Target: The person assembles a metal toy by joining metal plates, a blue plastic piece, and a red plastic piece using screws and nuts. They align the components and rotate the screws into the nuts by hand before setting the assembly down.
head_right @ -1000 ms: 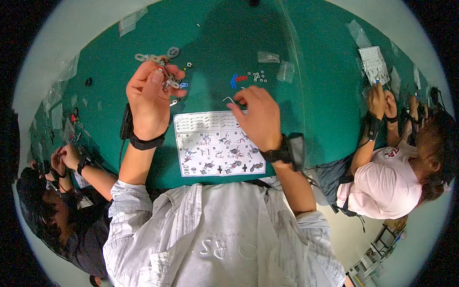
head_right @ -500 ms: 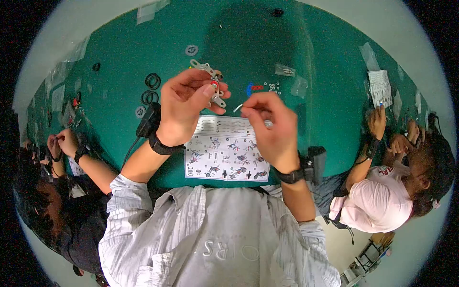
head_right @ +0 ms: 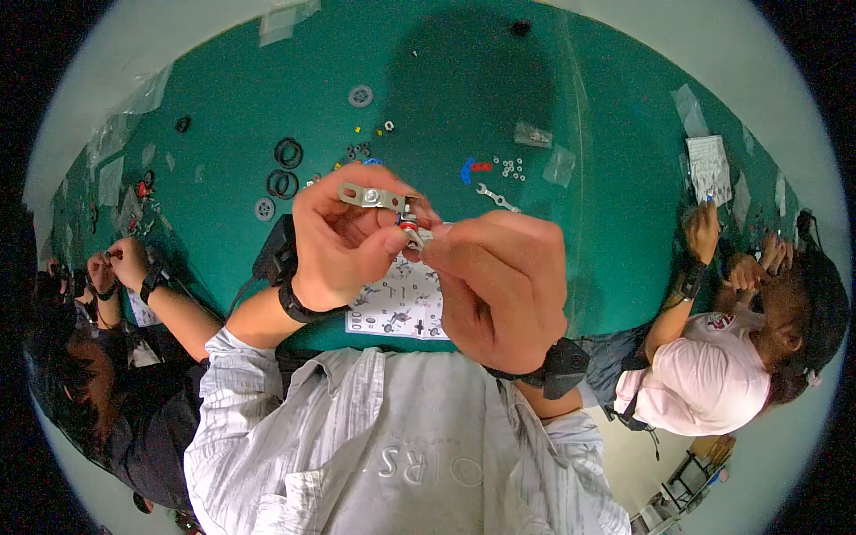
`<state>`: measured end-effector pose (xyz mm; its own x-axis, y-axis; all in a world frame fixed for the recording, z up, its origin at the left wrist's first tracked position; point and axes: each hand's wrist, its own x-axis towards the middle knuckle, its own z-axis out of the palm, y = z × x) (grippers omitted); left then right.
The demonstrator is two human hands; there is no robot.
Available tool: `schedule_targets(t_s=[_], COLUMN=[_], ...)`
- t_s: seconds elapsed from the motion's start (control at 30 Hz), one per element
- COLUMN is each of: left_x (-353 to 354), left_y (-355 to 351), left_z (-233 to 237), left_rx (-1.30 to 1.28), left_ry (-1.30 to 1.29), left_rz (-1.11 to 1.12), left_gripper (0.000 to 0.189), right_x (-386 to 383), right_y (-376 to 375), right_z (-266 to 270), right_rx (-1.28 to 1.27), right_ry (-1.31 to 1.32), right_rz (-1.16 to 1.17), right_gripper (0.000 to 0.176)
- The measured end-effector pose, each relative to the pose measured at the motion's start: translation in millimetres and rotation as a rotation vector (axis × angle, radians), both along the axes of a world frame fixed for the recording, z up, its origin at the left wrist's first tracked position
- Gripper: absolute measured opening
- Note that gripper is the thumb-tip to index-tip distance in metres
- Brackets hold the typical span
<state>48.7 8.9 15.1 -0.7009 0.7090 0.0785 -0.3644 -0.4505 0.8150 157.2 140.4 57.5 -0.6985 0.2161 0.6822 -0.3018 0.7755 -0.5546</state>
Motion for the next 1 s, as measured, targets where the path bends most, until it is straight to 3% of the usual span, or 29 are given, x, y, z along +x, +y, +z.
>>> schedule_targets(t_s=[0.17,0.27,0.47,0.57,1.0], left_x=[2.2,5.1,7.4,10.0,14.6], left_y=[-1.0,-2.1,-4.1,-5.2,-4.8], left_z=[-0.1,0.7,5.9,9.5,9.4], left_rx=[0.011,-0.035,-0.022,0.052,0.074], left_ry=[-0.013,0.139,0.013,-0.183,0.089], left_rz=[0.013,0.047,-0.020,-0.054,0.131], left_gripper=[0.037,0.032,0.034,0.037,0.033], right_x=[0.4,0.4,-2.0,1.3,-4.9], right_y=[-0.3,0.4,-1.8,0.0,-8.6], right_z=[-2.4,-4.3,-15.3,-9.6,-2.0], right_rx=[0.051,0.111,0.138,0.198,0.342], right_ry=[0.009,0.029,0.129,0.110,0.158], right_rz=[0.007,-0.008,-0.056,-0.041,-0.109], right_gripper=[0.033,0.034,0.035,0.034,0.024])
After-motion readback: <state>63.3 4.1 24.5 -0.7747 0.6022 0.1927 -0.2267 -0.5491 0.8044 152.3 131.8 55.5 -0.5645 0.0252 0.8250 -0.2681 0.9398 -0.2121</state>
